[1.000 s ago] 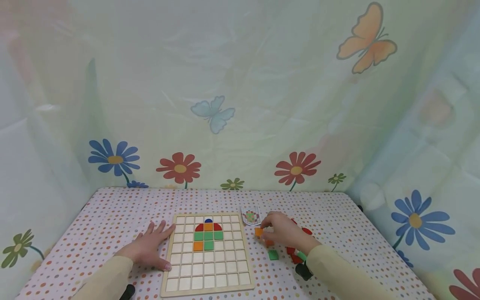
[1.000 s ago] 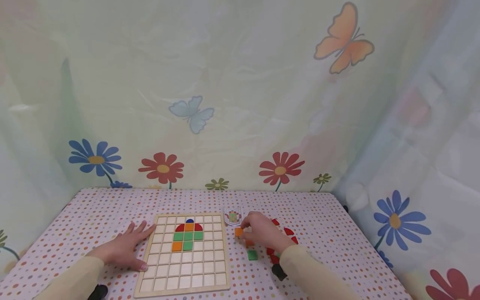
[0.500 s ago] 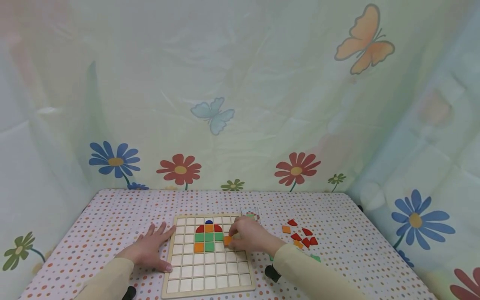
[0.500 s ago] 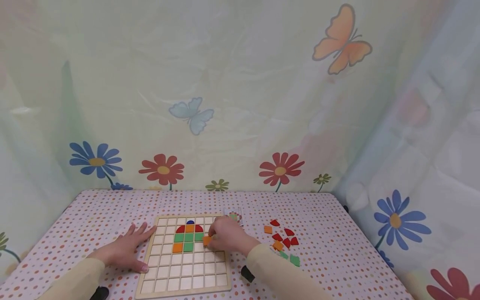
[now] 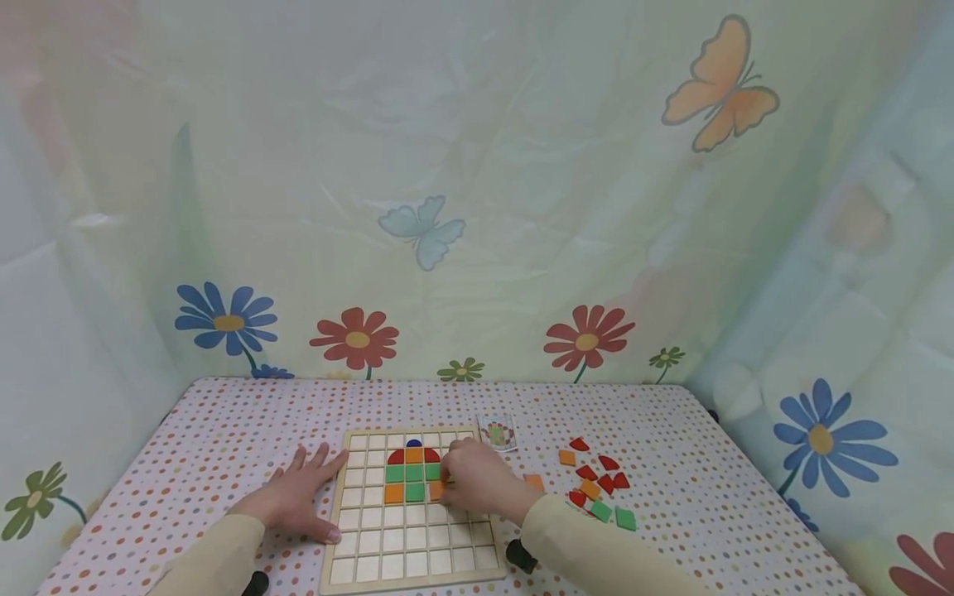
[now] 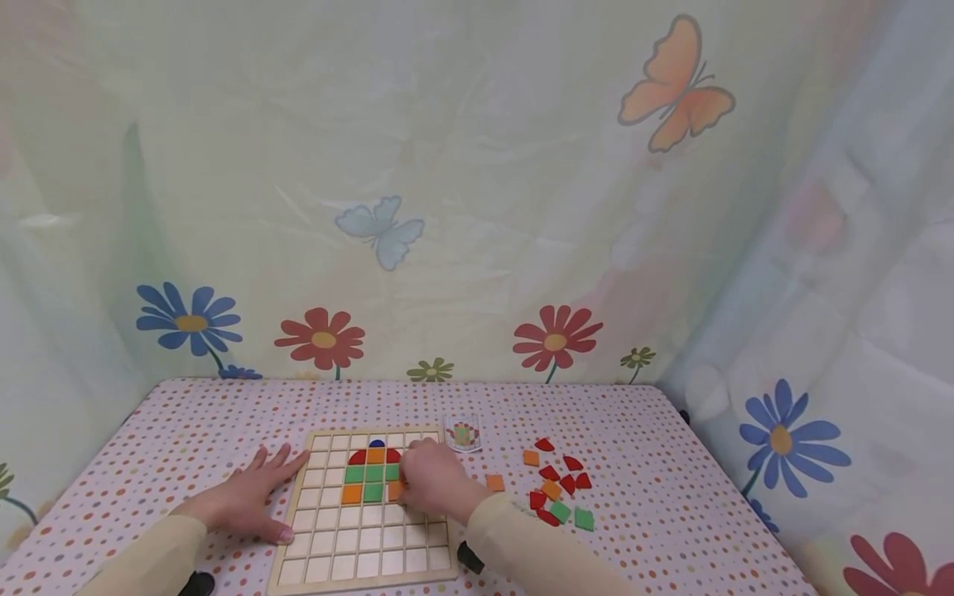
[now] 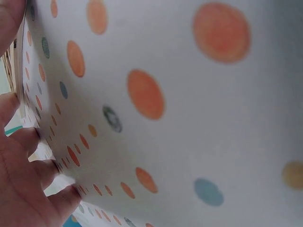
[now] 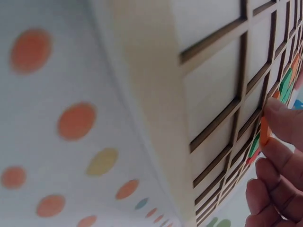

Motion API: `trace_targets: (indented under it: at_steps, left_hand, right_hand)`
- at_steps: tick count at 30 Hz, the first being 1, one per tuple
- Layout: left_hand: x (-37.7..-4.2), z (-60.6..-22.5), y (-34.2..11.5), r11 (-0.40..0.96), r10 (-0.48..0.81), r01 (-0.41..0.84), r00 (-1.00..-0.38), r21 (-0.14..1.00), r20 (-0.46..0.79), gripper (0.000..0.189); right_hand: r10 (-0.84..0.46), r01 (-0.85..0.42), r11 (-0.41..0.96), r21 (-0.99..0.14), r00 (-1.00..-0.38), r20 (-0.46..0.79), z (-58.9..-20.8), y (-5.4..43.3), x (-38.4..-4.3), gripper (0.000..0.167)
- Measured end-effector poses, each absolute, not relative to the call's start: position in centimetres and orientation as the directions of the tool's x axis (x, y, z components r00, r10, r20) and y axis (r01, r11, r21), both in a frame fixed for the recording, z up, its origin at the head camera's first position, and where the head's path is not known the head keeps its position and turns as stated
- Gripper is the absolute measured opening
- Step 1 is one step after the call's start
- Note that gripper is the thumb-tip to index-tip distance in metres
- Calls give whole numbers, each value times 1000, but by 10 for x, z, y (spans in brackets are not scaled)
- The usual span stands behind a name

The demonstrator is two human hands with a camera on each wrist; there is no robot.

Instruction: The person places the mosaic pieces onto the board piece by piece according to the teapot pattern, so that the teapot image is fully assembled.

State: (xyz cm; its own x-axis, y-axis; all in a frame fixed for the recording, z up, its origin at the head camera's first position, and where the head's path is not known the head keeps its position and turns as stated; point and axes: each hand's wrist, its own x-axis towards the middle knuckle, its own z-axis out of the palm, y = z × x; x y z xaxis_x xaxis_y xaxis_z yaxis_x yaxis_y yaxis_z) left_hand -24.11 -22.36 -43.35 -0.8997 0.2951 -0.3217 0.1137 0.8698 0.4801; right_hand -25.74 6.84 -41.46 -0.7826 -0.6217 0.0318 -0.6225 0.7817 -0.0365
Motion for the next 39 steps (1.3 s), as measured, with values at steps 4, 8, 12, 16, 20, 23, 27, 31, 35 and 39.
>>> trace_targets:
  at_steps: [4,8,12,16,20,23,27,31,35,39]
  left_hand:
    - [-241,-435,-225,867,299,117,-900,484,-318,113]
    - [-241,-434,-224,864,299,116,-901,490,-315,112]
    - [-240,-433,-223,865,294,111,-903,490,-314,112]
    - [-240,-433,-223,865,293,113,-904,490,-310,112]
    - [-241,-432,-224,859,302,118,-902,498,-308,113]
    - [-241,-432,-224,857,306,120,-902,502,-306,113]
    - [-239,-433,-225,860,302,121,-904,496,-303,112]
    - [-239,-432,-224,862,299,122,-906,491,-300,112]
    - [-239,-431,-224,862,299,121,-906,492,-301,112]
    - [-239,-430,-223,863,297,118,-905,490,-305,113]
  right_hand:
    - [-602,-601,797,-50,-799,15,-414,64,-257,16]
    - [-578,-577,813,-76,-816,-3,-414,62,-257,18]
    - [-567,-562,816,-134,-824,4,-416,64,-257,18]
    - [-554,-546,815,-192,-832,15,-418,66,-256,11]
    - [-545,-539,817,-205,-838,30,-421,66,-257,7]
    - [-539,-535,820,-205,-841,39,-423,66,-257,7]
    - [-540,-538,820,-196,-840,50,-423,65,-257,7]
    - [-548,-547,811,-208,-835,58,-423,65,-257,6]
    - [-557,-554,798,-239,-828,59,-422,66,-258,4]
    - [-568,-556,777,-294,-821,51,-422,70,-259,5]
